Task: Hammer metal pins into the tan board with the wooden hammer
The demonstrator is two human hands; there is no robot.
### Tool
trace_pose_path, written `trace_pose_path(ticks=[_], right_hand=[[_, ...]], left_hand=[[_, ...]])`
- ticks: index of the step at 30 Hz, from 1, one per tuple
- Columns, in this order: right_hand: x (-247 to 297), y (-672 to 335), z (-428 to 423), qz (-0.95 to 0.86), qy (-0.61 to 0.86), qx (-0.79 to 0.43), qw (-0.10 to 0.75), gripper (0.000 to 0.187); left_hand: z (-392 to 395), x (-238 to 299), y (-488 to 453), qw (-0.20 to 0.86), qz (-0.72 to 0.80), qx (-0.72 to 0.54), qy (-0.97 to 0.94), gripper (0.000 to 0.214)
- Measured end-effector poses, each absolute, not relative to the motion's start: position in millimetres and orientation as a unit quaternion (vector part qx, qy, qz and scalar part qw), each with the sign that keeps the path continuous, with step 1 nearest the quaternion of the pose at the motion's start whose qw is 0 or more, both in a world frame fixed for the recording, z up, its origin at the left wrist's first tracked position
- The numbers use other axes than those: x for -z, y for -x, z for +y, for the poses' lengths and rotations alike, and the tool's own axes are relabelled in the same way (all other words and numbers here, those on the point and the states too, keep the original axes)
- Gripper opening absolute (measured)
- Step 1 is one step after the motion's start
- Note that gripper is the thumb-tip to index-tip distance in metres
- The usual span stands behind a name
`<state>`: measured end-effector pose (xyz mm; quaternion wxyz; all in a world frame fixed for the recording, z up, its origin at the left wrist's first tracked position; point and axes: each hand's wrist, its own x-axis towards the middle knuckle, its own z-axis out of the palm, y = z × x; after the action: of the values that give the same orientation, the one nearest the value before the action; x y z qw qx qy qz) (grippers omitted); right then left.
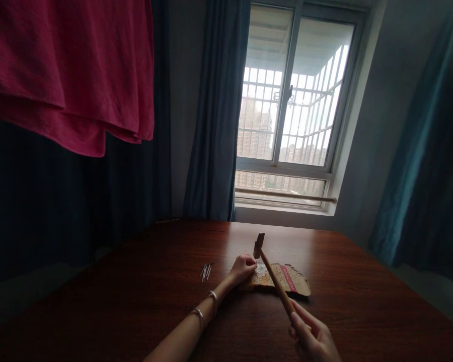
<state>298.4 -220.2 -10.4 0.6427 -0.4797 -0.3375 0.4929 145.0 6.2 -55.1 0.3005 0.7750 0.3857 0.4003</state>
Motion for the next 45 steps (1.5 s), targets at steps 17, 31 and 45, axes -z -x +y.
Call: trace_pose_path(ticks=[17, 31, 45], right_hand=[[16.9, -299.6, -221.5, -0.328, 0.493, -0.482, 0.646, 0.074], [10.9, -297.4, -223.6, -0.333, 0.492, -0.499, 0.631, 0.075], [11.8, -294.8, -225.1, -0.32, 0.499, -0.483, 0.644, 0.075]], left_hand=[[5.5, 55.8, -144.9, 0.298, 0.38, -0.414, -0.771, 0.018], [4.3, 54.4, -145.9, 0.307, 0.395, -0.399, -0.769, 0.017], [2.8, 53.2, -145.0, 0.296, 0.386, -0.408, -0.773, 0.018]])
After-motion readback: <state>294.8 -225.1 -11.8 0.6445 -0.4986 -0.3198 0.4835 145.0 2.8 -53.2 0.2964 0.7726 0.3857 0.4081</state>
